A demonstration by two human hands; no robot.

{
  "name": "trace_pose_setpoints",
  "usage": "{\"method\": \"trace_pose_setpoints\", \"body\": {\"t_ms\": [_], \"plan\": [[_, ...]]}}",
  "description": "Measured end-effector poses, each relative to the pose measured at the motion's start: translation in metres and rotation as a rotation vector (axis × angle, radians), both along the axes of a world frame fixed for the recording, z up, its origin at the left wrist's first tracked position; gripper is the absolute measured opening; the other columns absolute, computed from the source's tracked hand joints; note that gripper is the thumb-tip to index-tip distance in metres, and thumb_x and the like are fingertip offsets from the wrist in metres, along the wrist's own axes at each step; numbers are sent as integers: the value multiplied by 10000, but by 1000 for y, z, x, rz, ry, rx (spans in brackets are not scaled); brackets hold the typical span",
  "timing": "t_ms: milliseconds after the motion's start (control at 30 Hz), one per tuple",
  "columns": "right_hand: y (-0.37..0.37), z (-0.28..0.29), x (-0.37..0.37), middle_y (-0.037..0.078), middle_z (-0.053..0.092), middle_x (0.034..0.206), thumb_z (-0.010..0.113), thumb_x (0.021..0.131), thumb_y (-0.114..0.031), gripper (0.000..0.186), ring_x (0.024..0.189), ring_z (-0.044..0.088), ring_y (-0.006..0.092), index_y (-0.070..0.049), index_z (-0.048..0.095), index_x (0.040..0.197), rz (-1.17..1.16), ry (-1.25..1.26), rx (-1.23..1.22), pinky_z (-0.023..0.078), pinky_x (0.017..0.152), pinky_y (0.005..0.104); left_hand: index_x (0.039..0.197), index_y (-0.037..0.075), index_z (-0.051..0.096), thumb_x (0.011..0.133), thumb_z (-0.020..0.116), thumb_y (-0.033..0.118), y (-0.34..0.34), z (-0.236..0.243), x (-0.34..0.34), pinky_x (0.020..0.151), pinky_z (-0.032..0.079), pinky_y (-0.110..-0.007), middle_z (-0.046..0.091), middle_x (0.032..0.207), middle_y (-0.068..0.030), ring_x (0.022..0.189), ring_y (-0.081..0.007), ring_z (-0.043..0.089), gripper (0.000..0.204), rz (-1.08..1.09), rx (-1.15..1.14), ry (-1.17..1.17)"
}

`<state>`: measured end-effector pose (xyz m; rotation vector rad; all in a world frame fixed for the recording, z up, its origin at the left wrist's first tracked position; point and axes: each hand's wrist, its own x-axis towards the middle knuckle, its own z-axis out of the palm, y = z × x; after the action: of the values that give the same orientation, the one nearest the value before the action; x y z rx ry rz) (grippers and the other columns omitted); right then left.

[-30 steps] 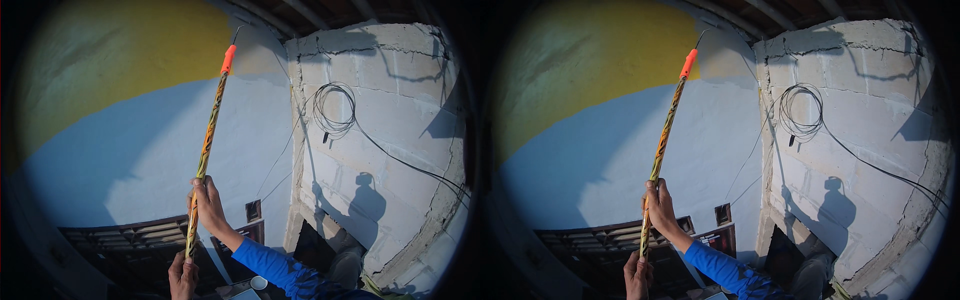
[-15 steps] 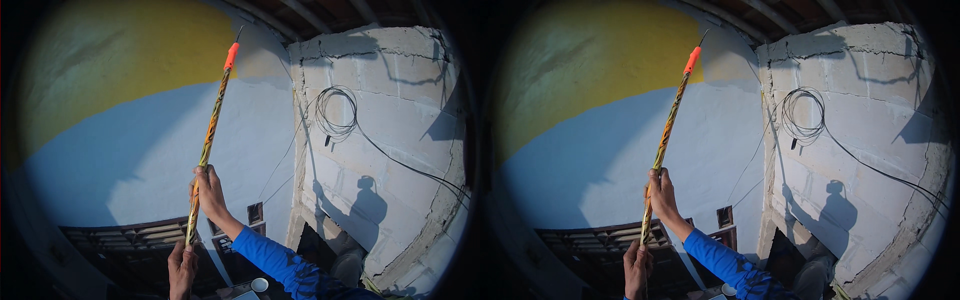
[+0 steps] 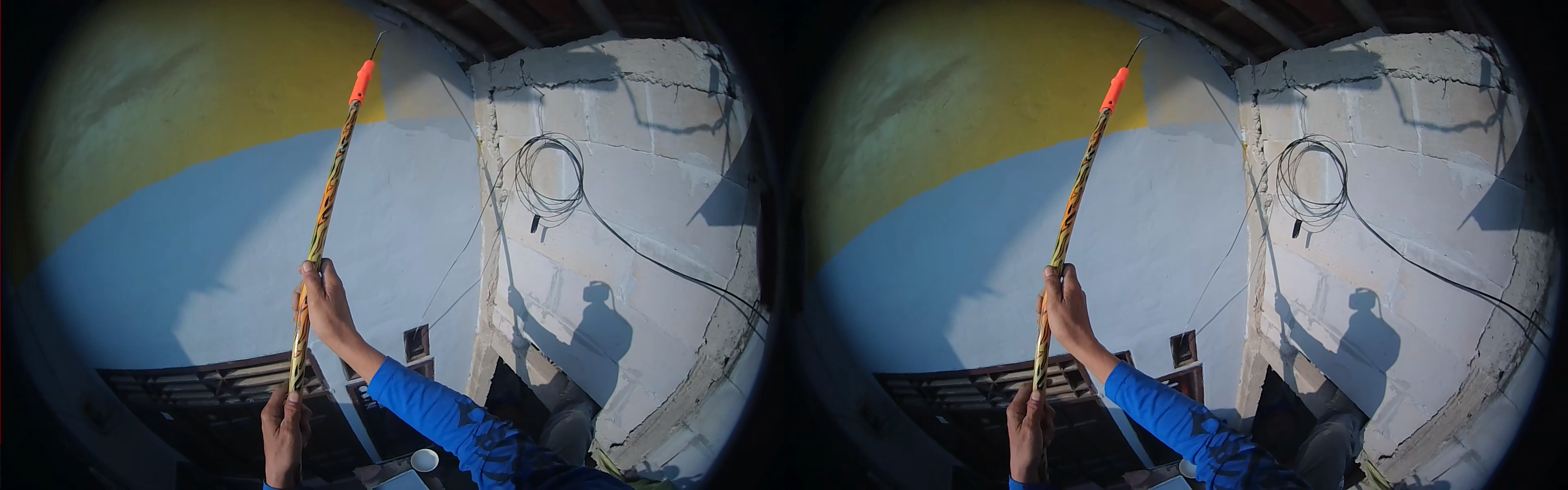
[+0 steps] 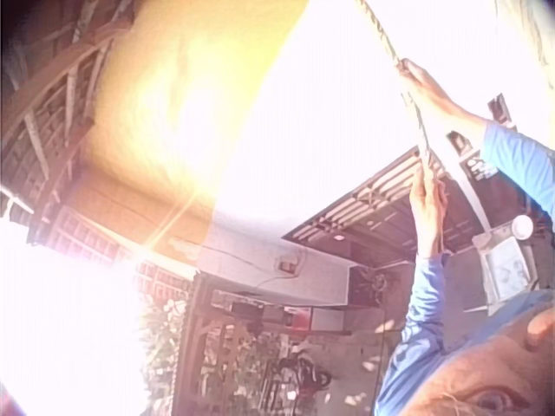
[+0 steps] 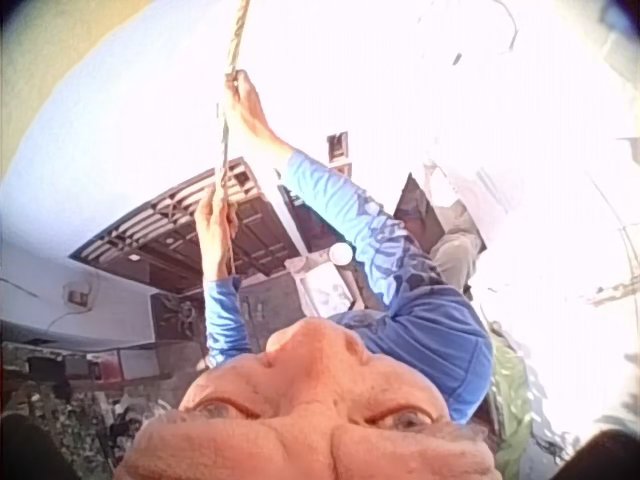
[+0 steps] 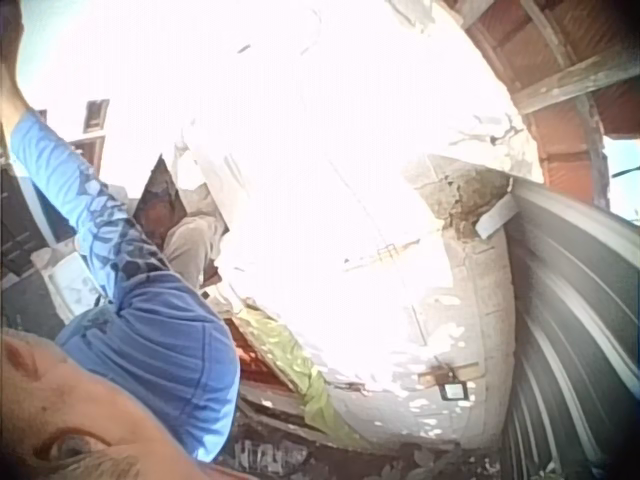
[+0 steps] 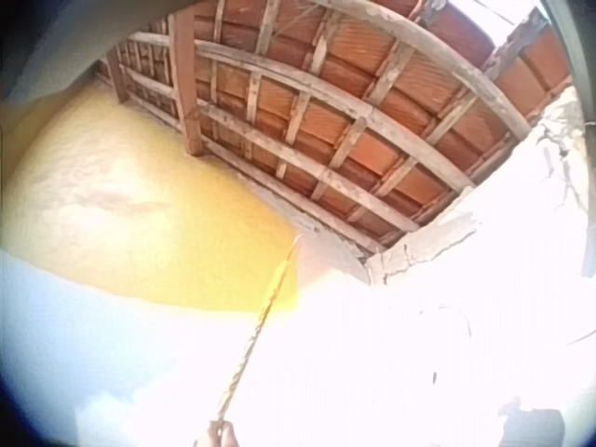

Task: The person paints an upper wall using a paint roller attached to an extension pole, lowers the roller, and then bends the pole with both hands.

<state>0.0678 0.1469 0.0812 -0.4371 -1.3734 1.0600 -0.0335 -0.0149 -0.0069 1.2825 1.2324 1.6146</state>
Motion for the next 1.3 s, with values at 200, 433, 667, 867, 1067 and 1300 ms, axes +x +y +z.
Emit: {"method": "trace_pose_setpoints", "body": {"t_ms": [200, 433, 667, 867, 1067, 1300], "plan": [[4, -2, 3, 56, 556, 630, 368, 1076, -475, 447, 514, 570, 145, -35, 447, 1067, 4, -3, 8, 485, 515, 298, 1188, -18, 579, 1036, 562, 381, 7, -7, 3, 386, 277, -189, 456, 619, 42, 446, -14, 379, 427, -7, 50, 17], [-24, -77, 21, 33, 553, 689, 405, 1082, -422, 381, 620, 595, 124, -46, 463, 1111, 128, -76, -103, 490, 599, 295, 1101, 72, 666, 997, 639, 189, -66, -159, 4, 537, 298, -180, 493, 765, 115, 630, 2, 378, 160, 119, -59, 4], [-84, -193, 25, 37, 611, 807, 484, 1075, -276, 235, 678, 626, 118, -61, 451, 1163, 189, -247, -232, 481, 603, 279, 983, 29, 660, 947, 693, 187, -96, -197, 18, 554, 400, -262, 523, 709, 23, 650, -82, 456, 166, 269, -281, 194], [-148, -263, 23, 38, 606, 865, 583, 1021, -142, 137, 763, 624, 121, -53, 506, 1093, 220, -204, -402, 531, 662, 277, 1026, -51, 613, 959, 631, 129, -58, -217, 34, 588, 477, -296, 612, 788, -6, 680, -116, 552, 192, 277, -102, 218], [-157, -287, 45, 23, 642, 826, 652, 990, -232, 217, 744, 646, 120, -71, 545, 1090, 172, -466, -434, 524, 657, 273, 1134, -22, 614, 982, 630, 174, -77, -275, 41, 592, 471, -255, 644, 829, -27, 684, -83, 556, 248, 270, -124, 237], [-182, -276, 47, 46, 695, 899, 678, 973, -240, 213, 803, 674, 113, -48, 597, 1022, 317, -550, -245, 530, 680, 285, 1206, 15, 613, 981, 625, 132, -110, -307, 32, 687, 503, -279, 703, 874, -118, 787, -87, 574, 254, 310, -267, 214]]}}
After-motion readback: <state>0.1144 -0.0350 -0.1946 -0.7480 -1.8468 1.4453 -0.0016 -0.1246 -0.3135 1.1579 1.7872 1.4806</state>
